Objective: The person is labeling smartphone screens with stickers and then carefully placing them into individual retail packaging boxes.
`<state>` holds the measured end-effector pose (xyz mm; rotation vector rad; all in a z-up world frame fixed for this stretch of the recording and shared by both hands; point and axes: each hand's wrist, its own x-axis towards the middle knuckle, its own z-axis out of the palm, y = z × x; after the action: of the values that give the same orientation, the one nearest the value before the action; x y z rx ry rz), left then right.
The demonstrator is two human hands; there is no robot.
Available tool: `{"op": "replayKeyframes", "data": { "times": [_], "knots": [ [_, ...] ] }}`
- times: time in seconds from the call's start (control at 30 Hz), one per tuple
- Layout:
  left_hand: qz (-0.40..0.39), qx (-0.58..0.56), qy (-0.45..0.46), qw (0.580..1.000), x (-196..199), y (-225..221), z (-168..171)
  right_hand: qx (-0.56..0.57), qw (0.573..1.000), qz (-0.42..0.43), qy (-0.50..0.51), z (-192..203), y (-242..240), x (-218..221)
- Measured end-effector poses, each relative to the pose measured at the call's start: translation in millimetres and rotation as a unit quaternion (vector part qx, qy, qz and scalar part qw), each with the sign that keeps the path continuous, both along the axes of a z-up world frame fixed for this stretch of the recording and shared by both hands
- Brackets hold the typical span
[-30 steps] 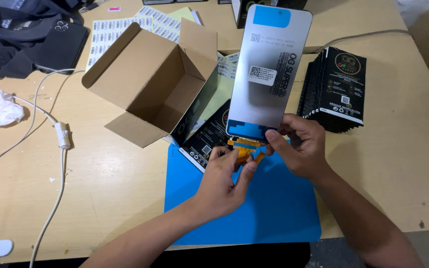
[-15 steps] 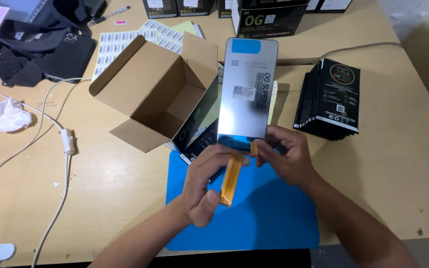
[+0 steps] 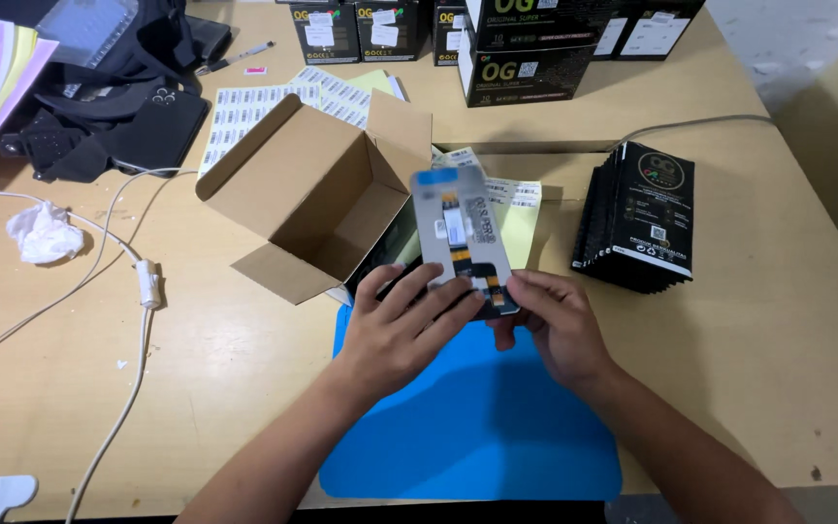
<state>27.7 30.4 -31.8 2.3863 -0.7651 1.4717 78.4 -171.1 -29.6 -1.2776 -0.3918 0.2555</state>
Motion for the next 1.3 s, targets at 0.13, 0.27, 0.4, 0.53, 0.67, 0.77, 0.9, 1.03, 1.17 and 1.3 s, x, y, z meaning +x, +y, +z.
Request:
{"op": "replayKeyframes", "data": {
  "times": [0.13,0.27,0.4,0.53,0.67,0.77,0.9,1.03,1.17,1.3],
  "knots": [
    [-0.073,-0.037,-0.002,0.997,-5,0,8,0.005,0.999,0.013,-0.029,-20,-4,3],
    [-0.147,-0.081,-0.024,0.986,-5,-3,14,-0.015,0.997,0.024,-0.068,-8,-4,-10],
    [-0.190,-0.147,-0.027,0.970,-10,-8,19,-0.003,0.997,0.010,-0.081,-3,-4,-22],
    [-0.213,-0.167,-0.032,0.962,-10,-11,21,0.014,0.996,0.001,-0.088,6,-1,-29],
    [-0.199,-0.133,-0.031,0.970,-12,-10,25,-0.010,0.991,0.001,-0.135,-7,-6,-21],
    [-0.157,-0.089,-0.034,0.983,-12,-14,26,-0.023,0.982,-0.025,-0.187,-8,-6,-13],
    [-0.171,-0.189,-0.008,0.967,-11,-10,18,-0.091,0.934,-0.053,-0.341,8,1,-18],
    [-0.139,-0.429,0.057,0.891,-16,1,35,-0.194,0.913,-0.140,-0.331,20,2,-4],
    [-0.173,-0.536,0.120,0.818,-11,2,33,-0.126,0.944,-0.172,-0.250,4,-9,19],
    [-0.210,-0.610,0.226,0.730,-9,4,39,-0.080,0.956,-0.182,-0.218,2,-19,24]
  ]
}}
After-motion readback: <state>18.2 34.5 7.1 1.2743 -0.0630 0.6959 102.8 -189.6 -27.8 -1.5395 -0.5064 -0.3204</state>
